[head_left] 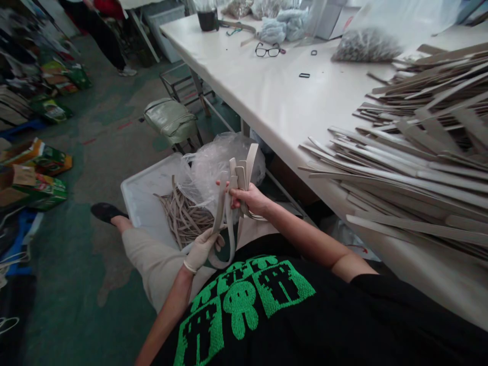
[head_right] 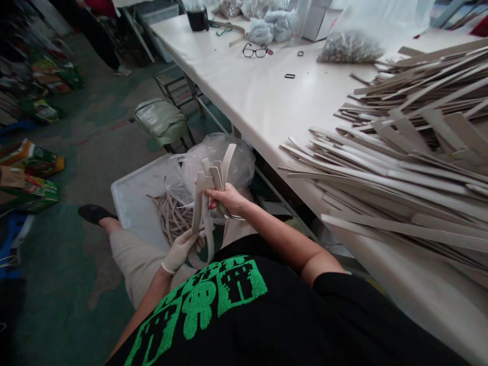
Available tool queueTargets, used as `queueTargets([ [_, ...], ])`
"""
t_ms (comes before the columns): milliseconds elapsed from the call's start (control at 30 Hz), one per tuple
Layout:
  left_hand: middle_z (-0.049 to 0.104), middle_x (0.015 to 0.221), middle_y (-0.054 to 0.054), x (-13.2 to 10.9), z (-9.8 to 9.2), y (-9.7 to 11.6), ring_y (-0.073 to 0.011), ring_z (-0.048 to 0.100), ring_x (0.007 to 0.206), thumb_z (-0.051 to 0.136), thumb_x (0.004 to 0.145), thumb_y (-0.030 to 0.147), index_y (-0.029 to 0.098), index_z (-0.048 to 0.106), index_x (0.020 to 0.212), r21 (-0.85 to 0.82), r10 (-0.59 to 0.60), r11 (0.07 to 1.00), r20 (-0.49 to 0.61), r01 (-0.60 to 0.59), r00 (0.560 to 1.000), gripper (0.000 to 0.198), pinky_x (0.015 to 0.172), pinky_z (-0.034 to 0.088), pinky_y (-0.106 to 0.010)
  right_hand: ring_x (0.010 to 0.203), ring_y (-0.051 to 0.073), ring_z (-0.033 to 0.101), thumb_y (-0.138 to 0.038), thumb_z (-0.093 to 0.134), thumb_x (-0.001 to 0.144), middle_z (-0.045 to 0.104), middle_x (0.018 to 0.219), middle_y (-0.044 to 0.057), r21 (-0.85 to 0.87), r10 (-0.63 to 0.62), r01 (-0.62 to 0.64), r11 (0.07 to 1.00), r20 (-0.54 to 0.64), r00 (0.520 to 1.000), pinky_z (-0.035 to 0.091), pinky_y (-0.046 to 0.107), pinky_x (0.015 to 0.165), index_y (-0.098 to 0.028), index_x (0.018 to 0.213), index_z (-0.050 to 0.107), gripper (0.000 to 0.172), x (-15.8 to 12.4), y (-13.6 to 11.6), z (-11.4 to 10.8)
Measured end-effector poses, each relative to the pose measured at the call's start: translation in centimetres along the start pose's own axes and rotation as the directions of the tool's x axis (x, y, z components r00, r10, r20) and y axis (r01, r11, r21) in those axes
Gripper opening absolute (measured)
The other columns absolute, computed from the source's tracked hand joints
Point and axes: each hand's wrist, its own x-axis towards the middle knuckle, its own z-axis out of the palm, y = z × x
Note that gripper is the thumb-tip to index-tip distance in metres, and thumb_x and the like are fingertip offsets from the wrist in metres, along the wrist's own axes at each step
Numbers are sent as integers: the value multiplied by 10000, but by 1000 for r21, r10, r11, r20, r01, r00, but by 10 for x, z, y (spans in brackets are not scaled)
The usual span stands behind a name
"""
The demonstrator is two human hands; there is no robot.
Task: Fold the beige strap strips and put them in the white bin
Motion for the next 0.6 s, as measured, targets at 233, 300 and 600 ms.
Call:
queueTargets([
  [233, 749, 1052, -106, 8, 4, 15, -242, 665, 1012, 785, 768, 566, 166, 756, 1118, 132, 128, 983, 12, -129, 992, 532, 923, 507, -307, 481, 33, 465, -562, 775, 751, 715, 961, 72, -271, -54, 68, 960, 59, 997, 463, 180, 466, -103, 1027, 730, 537, -7, -7, 20],
  [300, 741, 1024, -87, 13, 15, 24, -251, 652, 998, 771, 739, 637, 153, 739, 1053, 184, 194, 966, -41, -183, 980, 578, 914, 505, -330, 482, 50, 483, -581, 766, 745, 676, 774, 30, -384, 5, 43, 922, 121, 993, 423, 161, 440, -97, 980, 746, 539, -14, -1, 31],
  [600, 650, 806, -67, 3, 42, 4, -194, 588, 782, 506, 931, 603, 179, 702, 800, 512, 262, 823, 47, -248, 964, 485, 770, 472, -314, 463, 65, 489, -517, 752, 780, 677, 725, 48, -503, -32, 13, 864, -29, 999, 407, 181, 424, -110, 901, 776, 425, -40, -10, 25],
])
